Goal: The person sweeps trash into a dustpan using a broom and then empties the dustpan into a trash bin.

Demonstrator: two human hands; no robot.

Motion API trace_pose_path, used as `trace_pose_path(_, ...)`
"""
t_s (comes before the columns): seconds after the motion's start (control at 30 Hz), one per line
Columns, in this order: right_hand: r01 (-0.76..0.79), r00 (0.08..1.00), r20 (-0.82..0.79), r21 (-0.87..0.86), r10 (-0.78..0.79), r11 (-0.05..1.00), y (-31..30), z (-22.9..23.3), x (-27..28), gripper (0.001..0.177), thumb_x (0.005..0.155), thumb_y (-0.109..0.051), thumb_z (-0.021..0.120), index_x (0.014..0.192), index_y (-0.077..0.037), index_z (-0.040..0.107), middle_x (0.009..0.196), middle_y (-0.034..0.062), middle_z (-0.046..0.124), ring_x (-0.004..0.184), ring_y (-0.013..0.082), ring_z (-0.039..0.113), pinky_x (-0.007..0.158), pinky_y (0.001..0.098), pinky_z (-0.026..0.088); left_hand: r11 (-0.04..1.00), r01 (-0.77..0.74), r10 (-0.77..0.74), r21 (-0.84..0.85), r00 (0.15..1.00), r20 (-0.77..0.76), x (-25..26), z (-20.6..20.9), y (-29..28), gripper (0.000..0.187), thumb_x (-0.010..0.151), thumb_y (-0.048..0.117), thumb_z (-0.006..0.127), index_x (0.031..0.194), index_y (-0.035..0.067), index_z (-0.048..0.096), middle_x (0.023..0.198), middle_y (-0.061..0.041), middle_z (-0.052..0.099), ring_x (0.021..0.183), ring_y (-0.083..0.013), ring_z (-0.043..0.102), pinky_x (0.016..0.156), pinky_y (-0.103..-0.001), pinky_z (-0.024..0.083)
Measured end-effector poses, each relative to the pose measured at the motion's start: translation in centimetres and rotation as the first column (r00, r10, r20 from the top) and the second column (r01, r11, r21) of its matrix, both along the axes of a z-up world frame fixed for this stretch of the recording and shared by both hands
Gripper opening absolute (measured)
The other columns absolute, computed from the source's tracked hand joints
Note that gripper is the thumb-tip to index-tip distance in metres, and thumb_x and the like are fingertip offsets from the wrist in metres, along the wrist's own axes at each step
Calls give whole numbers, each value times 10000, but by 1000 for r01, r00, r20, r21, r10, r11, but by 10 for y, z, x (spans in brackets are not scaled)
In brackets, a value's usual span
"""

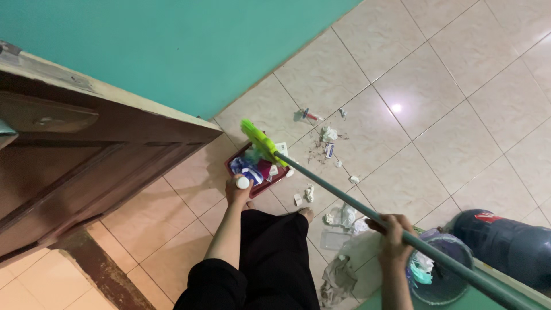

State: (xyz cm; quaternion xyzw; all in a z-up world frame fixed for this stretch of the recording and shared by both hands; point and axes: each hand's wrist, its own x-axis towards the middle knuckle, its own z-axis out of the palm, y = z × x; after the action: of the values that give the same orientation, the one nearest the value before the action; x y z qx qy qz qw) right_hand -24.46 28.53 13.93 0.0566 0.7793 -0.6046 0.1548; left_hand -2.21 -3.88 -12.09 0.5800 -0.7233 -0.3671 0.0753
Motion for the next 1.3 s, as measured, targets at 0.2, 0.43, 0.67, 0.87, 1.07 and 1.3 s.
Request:
trace_pose_path(0.2,12,998,-62,-117,-20,993,7,32,-5,264,1018,-99,475,948,127,590,880,253,673,749,344,732,768,421,655,1000,17,-17,5,1000,20,6,4,-5,416,718,347,902,1014,114,725,984,-187,718,930,-384,705,800,-483,578)
trace_pose_path(0.43,-79,991,-110,10,80,997,-10,15,2,235,975,-75,477,970,114,616,874,249,691,776,355,752,778,410,654,998,-25,27,65,999,-22,12,0,1,451,717,394,878,1050,134,721,977,-139,755,937,-336,738,813,-453,599)
trace_pose_path(0.67,-275,940,-177,117,292,954,-28,-23,14,221,972,-26,492,917,118,651,822,234,743,783,282,777,783,384,655,986,-88,87,145,996,11,7,0,4,427,745,394,862,1077,177,704,1048,-85,771,998,-309,729,866,-437,571)
trace_pose_path(0.87,-269,960,-67,56,273,961,-13,-11,19,229,954,-46,506,936,114,670,859,239,752,800,276,776,796,367,644,952,-190,213,239,974,-72,19,5,10,409,777,376,846,1100,168,706,1065,-77,764,983,-263,726,866,-413,561)
trace_pose_path(1.07,-108,994,-14,-24,108,994,16,33,17,254,975,-75,494,960,129,645,866,232,711,763,323,752,769,397,641,951,-162,210,264,964,-163,44,29,3,412,794,382,846,1097,135,714,1047,-70,773,980,-238,726,880,-388,553)
trace_pose_path(1.3,-33,984,-175,62,44,998,48,118,33,289,991,-102,492,960,133,658,858,246,710,738,328,729,776,394,607,936,-126,218,328,940,-261,57,72,-5,445,786,400,831,1128,143,709,1046,-58,767,978,-215,722,880,-379,567)
